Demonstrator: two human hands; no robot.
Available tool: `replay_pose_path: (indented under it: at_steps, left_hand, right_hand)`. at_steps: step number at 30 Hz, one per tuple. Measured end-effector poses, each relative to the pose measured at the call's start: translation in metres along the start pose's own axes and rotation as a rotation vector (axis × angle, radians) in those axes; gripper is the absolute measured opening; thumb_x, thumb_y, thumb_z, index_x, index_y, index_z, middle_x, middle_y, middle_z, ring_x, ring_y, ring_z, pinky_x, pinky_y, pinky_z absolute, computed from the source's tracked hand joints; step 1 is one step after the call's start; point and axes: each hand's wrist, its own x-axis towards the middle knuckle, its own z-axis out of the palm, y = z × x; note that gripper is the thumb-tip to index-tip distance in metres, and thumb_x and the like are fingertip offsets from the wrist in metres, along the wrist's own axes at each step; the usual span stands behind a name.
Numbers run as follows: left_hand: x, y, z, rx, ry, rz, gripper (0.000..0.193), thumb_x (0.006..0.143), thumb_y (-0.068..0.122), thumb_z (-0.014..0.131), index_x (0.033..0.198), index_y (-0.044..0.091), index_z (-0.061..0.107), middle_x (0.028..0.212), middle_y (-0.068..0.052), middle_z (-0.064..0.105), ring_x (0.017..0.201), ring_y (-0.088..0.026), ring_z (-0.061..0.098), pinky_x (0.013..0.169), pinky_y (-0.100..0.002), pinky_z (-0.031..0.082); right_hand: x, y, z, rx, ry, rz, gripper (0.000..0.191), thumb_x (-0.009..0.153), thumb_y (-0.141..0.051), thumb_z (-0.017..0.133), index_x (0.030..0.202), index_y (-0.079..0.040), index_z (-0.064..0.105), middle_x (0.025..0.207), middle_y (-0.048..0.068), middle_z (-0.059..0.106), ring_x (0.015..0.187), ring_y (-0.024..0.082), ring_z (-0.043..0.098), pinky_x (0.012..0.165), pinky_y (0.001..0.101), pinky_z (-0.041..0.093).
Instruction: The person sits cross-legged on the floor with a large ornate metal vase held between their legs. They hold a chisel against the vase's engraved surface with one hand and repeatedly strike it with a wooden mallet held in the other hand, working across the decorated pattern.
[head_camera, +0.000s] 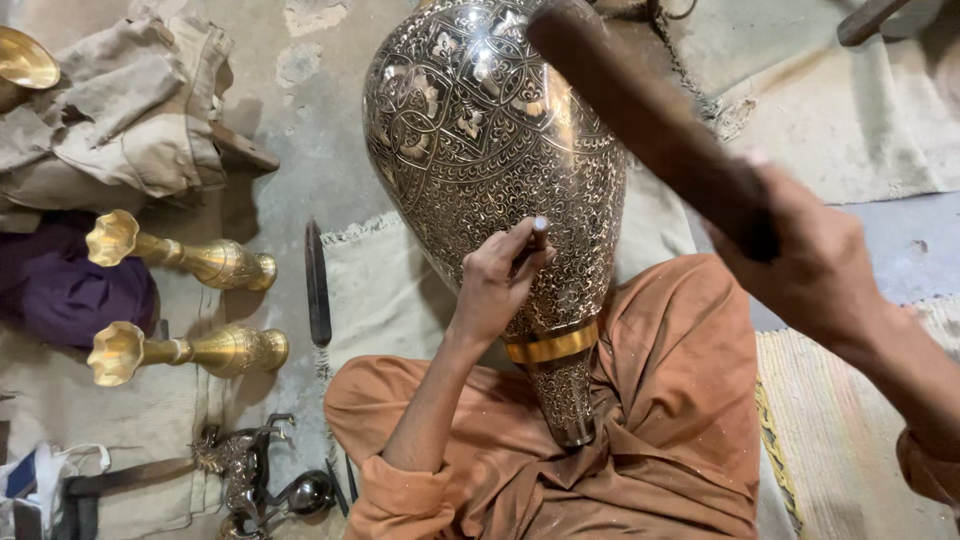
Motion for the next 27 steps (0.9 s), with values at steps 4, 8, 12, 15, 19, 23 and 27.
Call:
replay_pose_path:
  at_steps: [4, 8, 12, 15, 19, 23, 27]
  left_hand:
    - [-0.001, 0.003, -0.001, -0.033, 0.016, 0.064, 0.027, 0.100, 0.014, 0.073, 0.125, 0.012, 0.064, 0.102, -0.008, 0.076, 0.085, -0.018, 0.077, 0.073, -0.031, 0.066]
    - [0.000, 0.007, -0.004, 0.011, 0.047, 0.051, 0.039, 0.095, 0.013, 0.075, 0.131, 0.006, 0.062, 0.095, -0.012, 0.074, 0.080, -0.022, 0.075, 0.070, -0.036, 0.062]
    - [0.001, 0.008, -0.006, -0.050, -0.010, 0.060, 0.031, 0.100, 0.012, 0.072, 0.130, 0.011, 0.064, 0.103, -0.010, 0.076, 0.086, -0.020, 0.078, 0.073, -0.032, 0.065]
    - [0.001, 0.009, -0.005, 0.012, 0.027, 0.045, 0.040, 0.094, 0.014, 0.077, 0.131, 0.007, 0.063, 0.092, -0.012, 0.073, 0.077, -0.024, 0.075, 0.066, -0.036, 0.061]
    - [0.001, 0.008, -0.004, 0.045, 0.031, 0.062, 0.036, 0.095, 0.015, 0.076, 0.128, 0.007, 0.063, 0.094, -0.011, 0.074, 0.077, -0.021, 0.075, 0.068, -0.035, 0.062]
    - [-0.001, 0.007, -0.005, 0.039, 0.018, 0.102, 0.031, 0.097, 0.015, 0.075, 0.125, 0.009, 0.065, 0.092, -0.010, 0.074, 0.076, -0.020, 0.073, 0.068, -0.035, 0.061]
    - [0.000, 0.003, -0.005, 0.066, 0.021, 0.177, 0.034, 0.097, 0.016, 0.073, 0.128, 0.007, 0.064, 0.093, -0.009, 0.073, 0.076, -0.021, 0.071, 0.068, -0.036, 0.061]
  right_hand:
    - [0.005, 0.000, 0.001, -0.356, -0.195, -0.156, 0.068, 0.091, -0.014, 0.077, 0.155, -0.022, 0.052, 0.080, 0.005, 0.067, 0.058, 0.018, 0.060, 0.047, 0.0305, 0.048]
    - [0.010, -0.009, 0.002, -0.005, -0.055, -0.037, 0.058, 0.104, -0.024, 0.075, 0.153, -0.020, 0.045, 0.100, 0.008, 0.068, 0.074, 0.022, 0.065, 0.061, 0.0313, 0.052]
    - [0.016, -0.013, -0.009, -0.552, -0.421, -0.145, 0.065, 0.098, -0.018, 0.071, 0.153, -0.034, 0.042, 0.083, 0.003, 0.069, 0.054, 0.016, 0.063, 0.042, 0.0275, 0.048]
    - [0.017, -0.016, -0.012, -0.072, 0.117, -0.082, 0.064, 0.091, -0.011, 0.076, 0.147, -0.008, 0.045, 0.088, 0.015, 0.066, 0.069, 0.031, 0.066, 0.055, 0.0414, 0.050]
    - [0.014, -0.014, -0.009, -0.161, -0.078, -0.104, 0.054, 0.101, -0.017, 0.077, 0.146, -0.025, 0.048, 0.089, 0.009, 0.066, 0.068, 0.024, 0.066, 0.055, 0.0338, 0.052]
    - [0.006, -0.010, -0.006, -0.129, 0.028, -0.149, 0.061, 0.097, -0.015, 0.070, 0.151, -0.016, 0.041, 0.085, 0.013, 0.065, 0.062, 0.027, 0.062, 0.047, 0.0369, 0.048]
    - [0.005, -0.011, -0.003, -0.200, -0.157, -0.081, 0.060, 0.100, -0.019, 0.066, 0.158, -0.021, 0.048, 0.076, 0.006, 0.062, 0.056, 0.019, 0.055, 0.044, 0.0353, 0.044]
